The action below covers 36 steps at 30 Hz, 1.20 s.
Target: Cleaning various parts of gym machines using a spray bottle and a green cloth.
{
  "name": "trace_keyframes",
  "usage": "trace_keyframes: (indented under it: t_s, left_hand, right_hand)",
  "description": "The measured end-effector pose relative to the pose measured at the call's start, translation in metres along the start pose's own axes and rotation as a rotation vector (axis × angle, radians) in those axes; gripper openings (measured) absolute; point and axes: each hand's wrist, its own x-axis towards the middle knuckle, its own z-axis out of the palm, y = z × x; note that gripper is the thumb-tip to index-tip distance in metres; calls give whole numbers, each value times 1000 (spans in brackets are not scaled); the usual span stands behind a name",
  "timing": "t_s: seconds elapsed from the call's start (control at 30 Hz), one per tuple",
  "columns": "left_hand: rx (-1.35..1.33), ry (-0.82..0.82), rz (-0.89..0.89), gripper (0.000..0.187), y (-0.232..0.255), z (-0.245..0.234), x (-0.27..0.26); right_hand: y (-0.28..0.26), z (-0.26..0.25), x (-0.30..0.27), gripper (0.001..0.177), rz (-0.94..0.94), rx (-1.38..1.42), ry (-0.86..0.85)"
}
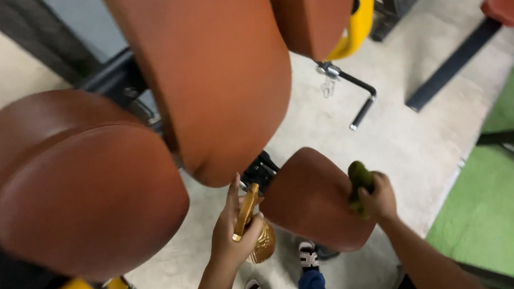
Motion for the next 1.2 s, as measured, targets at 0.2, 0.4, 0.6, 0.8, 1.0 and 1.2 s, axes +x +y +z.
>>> trace_keyframes:
  t_s: [0.2, 0.4, 0.6, 0.8, 1.0, 1.2]
  left_hand:
    - [166, -132, -314, 76, -43, 22, 14]
    - [160, -71, -171, 60, -103, 67, 36]
    - [527, -102, -149, 55, -135, 127, 76]
    - [594, -37, 295, 48, -177, 161, 105]
    - [580, -329, -127, 29, -137, 157, 120]
    - [967, -492, -44, 23, -152, 158, 117]
  right_hand:
    - [37, 73, -69, 83, 152, -265, -278]
    - [0, 70, -49, 86, 145, -449, -367]
    - [-3, 76, -41, 84, 96, -553, -218]
    - [7, 77, -55, 79, 20, -421, -84]
    - [8, 79, -57, 77, -42, -296, 17]
    - [13, 81, -55, 74, -46, -245, 37]
